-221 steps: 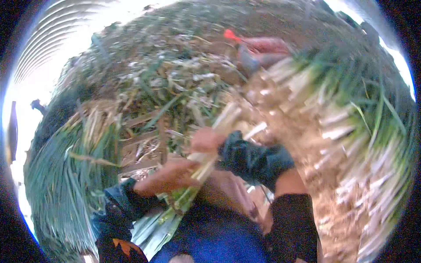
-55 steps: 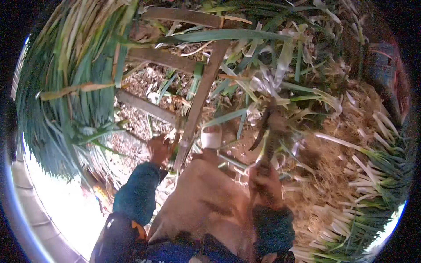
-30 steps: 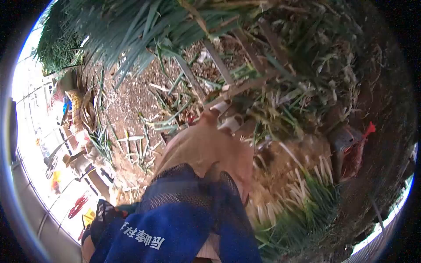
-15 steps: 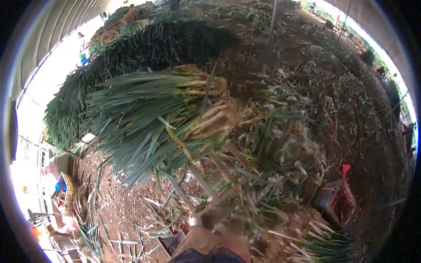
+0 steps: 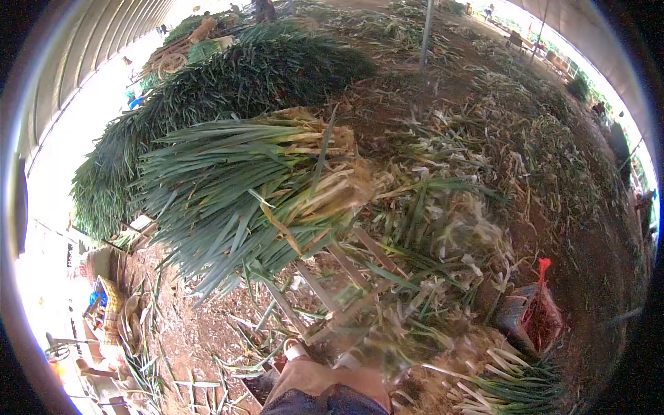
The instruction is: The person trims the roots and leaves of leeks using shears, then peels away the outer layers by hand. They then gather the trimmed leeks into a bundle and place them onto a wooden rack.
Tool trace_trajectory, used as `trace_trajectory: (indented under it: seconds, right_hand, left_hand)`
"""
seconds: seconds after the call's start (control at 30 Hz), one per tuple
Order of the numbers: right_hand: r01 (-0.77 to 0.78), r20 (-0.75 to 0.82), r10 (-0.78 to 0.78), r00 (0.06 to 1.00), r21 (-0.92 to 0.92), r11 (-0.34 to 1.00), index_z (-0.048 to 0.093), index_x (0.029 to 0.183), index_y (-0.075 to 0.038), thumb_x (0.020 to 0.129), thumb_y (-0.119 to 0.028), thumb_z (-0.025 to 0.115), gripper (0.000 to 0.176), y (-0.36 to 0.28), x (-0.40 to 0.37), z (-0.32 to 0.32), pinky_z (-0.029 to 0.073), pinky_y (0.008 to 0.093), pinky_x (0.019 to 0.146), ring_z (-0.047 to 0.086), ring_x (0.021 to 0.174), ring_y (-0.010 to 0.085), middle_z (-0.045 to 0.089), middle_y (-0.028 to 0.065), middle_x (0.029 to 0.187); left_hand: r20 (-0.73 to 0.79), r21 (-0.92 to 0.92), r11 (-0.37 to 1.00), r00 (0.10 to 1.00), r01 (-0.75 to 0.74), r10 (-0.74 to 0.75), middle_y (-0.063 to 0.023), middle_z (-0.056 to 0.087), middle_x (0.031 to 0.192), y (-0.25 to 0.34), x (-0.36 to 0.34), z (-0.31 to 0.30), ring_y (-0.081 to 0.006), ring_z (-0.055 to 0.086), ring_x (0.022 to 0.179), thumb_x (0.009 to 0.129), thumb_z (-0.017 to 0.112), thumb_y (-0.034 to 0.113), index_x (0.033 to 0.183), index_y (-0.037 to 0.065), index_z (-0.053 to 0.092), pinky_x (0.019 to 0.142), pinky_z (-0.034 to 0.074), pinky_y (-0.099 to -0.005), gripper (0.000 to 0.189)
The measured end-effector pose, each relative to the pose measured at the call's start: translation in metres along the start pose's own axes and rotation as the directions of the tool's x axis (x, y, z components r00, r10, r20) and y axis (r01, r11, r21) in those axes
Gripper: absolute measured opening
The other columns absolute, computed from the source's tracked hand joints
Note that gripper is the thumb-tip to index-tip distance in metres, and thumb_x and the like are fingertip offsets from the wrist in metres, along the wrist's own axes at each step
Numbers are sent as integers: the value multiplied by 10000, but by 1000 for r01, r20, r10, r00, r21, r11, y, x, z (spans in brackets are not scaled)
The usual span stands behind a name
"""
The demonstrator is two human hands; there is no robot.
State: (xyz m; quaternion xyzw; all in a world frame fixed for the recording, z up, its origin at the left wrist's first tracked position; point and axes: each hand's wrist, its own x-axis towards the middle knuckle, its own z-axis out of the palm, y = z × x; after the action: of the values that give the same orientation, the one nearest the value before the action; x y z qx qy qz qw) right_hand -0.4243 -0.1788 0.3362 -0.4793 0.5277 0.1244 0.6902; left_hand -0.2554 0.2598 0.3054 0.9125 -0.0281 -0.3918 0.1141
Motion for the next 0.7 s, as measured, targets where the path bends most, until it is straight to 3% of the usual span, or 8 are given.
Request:
trace_trajectory:
  seconds: [0.3,0.43,0.53,0.57,0.6,0.63,0.67,0.7]
  right_hand:
    - [31,-2,-31,1000,120,992,533,1009,-6,820,-128,506,227,-14,-45,-9,483,277,502,614,621,200,620,120,778]
    - [54,-19,-51,999,180,982,536,1025,-2,824,-130,504,241,-17,-88,-1,487,276,506,618,626,202,626,121,784]
    - [119,-32,-115,993,221,968,539,1037,0,827,-132,503,251,-31,-115,20,490,275,510,621,630,203,630,123,789]
    - [150,-56,-142,988,218,964,540,1041,1,828,-132,503,254,-45,-115,34,491,275,511,622,632,204,632,123,791]
    - [196,-79,-183,980,220,956,541,1045,2,829,-133,503,257,-61,-108,53,492,275,512,623,633,204,633,123,792]
    - [147,-157,-126,979,133,980,540,1045,0,832,-120,493,249,-81,-90,77,477,269,502,599,596,191,615,108,764]
    - [317,-208,-287,935,126,940,511,950,-72,780,-176,549,203,-98,-78,115,370,257,412,462,478,114,469,-2,610]
    - [301,-202,-287,936,42,953,501,972,-66,787,-186,548,225,-106,-51,145,374,255,416,466,485,112,477,1,622]
  left_hand:
    - [1,54,998,999,-39,39,-149,556,770,-35,-45,6,-301,567,681,867,509,252,901,33,582,561,456,-419,233]
    - [-21,263,919,950,-295,311,-148,549,751,-71,-62,3,-297,564,658,871,509,244,893,28,579,538,454,-417,229]
    - [-42,432,799,875,-419,482,-140,539,782,-98,31,-22,-309,537,655,848,527,225,893,39,575,565,453,-414,198]
    - [-220,152,835,806,-529,550,-192,583,834,-96,75,-34,-342,575,803,810,548,274,809,23,587,648,452,-453,254]
    - [-63,237,850,865,-471,497,-199,591,831,-57,105,-71,-352,573,823,792,576,265,842,13,589,668,443,-447,257]
    - [-145,-251,859,895,-447,423,-217,594,904,46,76,-151,-339,581,853,789,606,221,921,4,596,690,452,-435,254]
    - [-272,-126,812,807,-570,524,-226,593,965,41,124,-145,-319,588,884,776,644,196,1028,-3,583,723,460,-409,326]
    - [-200,-198,746,771,-636,605,-211,596,994,87,132,-182,-295,589,902,786,655,213,1110,-17,540,757,463,-395,414]
